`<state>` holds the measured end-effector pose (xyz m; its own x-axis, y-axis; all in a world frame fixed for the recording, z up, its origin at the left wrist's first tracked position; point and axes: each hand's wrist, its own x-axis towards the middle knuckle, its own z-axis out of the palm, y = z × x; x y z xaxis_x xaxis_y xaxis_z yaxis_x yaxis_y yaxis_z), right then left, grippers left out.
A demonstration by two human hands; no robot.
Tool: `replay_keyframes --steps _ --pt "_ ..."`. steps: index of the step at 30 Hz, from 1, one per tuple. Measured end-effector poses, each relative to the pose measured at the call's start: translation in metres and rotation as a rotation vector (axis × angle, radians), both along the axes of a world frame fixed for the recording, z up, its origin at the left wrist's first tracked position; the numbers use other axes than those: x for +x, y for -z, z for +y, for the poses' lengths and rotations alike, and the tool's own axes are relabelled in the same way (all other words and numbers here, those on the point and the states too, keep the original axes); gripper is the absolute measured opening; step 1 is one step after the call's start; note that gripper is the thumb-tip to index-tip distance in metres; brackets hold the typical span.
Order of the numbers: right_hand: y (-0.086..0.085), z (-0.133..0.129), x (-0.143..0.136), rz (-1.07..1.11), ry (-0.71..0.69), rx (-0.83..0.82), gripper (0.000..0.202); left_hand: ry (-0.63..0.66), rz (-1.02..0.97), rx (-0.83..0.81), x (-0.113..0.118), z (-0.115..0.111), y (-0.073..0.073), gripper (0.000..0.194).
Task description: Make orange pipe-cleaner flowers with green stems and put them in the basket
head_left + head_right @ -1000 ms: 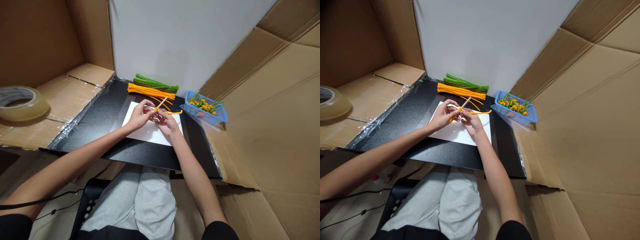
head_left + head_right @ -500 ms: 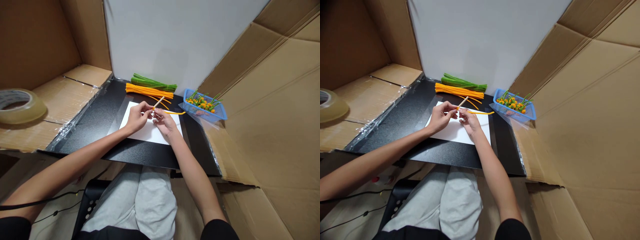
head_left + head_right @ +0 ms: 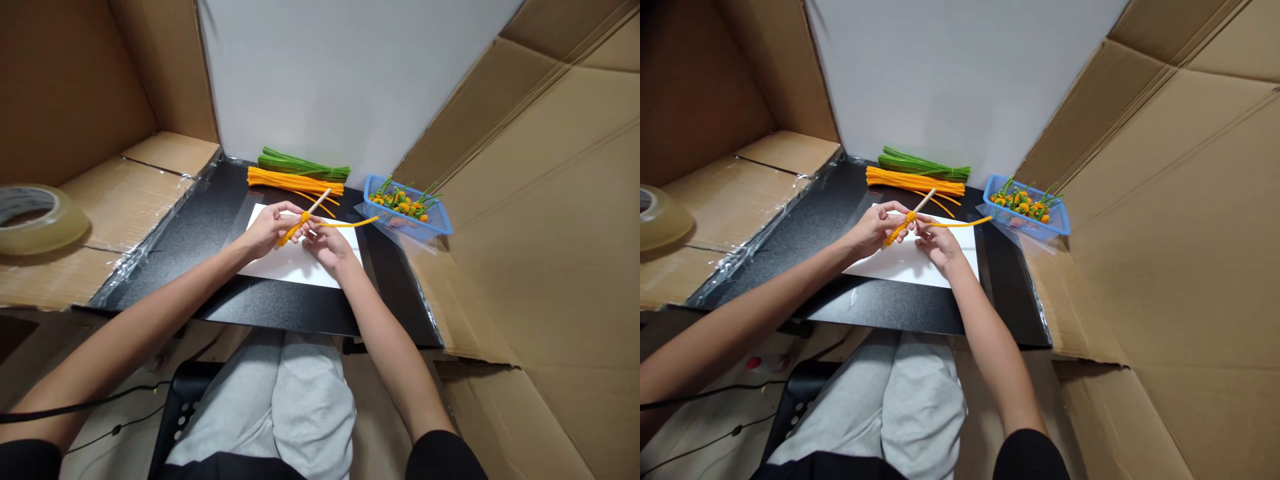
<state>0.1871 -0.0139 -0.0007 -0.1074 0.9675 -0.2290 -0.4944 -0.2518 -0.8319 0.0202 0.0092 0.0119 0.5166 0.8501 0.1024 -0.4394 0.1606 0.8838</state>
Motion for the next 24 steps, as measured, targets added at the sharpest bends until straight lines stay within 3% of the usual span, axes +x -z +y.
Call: replay_keyframes --steps 5,12,18,21,24 --pt "0.002 0.001 -0.003 0.005 0.04 0.029 0.021 0.017 -0.052 -0.037 -0.001 -0.001 -0.004 0.034" --pt "-0.003 -0.001 0.003 -0.015 -0.074 0.059 0.02 0.239 -0.012 -0.076 -0.004 -0.004 -0.006 0.031" --pt "-0.01 -0.005 0.013 -0.198 -0.237 0.135 0.024 0.456 0.358 0.208 -0.016 0.002 -0.009 0.025" --pt "-0.011 -0.005 0.018 -0.294 -0.152 0.132 0.026 0.392 0.512 0.381 -0.02 0.006 -0.007 0.021" --pt "-0.012 -0.004 0.022 -0.414 -0.097 0.14 0.027 0.236 0.743 0.644 -0.021 0.011 -0.002 0.025"
